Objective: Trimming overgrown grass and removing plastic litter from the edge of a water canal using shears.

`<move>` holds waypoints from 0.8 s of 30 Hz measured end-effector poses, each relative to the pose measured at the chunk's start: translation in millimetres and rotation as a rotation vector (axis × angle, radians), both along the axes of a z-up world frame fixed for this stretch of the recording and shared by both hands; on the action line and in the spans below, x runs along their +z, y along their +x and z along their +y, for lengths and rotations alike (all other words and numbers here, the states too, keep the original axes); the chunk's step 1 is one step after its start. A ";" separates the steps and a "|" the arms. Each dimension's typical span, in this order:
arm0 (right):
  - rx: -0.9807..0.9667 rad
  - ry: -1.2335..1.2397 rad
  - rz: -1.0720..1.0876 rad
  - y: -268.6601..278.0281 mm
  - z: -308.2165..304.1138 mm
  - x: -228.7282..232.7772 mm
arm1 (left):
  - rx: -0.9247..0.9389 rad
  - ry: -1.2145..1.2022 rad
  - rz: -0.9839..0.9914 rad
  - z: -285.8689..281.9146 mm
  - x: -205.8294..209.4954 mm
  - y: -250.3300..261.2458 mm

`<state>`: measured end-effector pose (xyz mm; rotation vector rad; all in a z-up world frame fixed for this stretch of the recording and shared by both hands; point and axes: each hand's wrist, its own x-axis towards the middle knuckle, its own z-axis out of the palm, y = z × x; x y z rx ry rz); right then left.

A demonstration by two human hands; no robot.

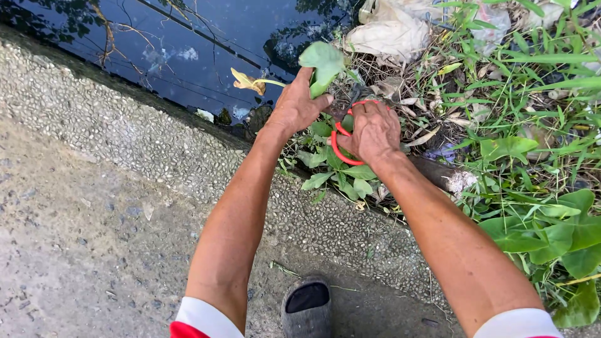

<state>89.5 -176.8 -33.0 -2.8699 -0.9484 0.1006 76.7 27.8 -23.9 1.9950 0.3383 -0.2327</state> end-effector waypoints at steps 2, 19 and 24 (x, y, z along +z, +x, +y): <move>-0.022 0.022 0.000 -2.1 1.1 2.2 | 0.019 -0.005 -0.029 -2.5 -8.6 -1.2; -0.344 0.115 0.270 -47.2 -6.9 16.7 | 0.405 -0.596 -0.229 15.6 -10.2 -22.4; -0.487 0.233 0.404 -98.7 -32.9 46.9 | 0.373 -0.695 -0.225 -6.9 11.5 -32.1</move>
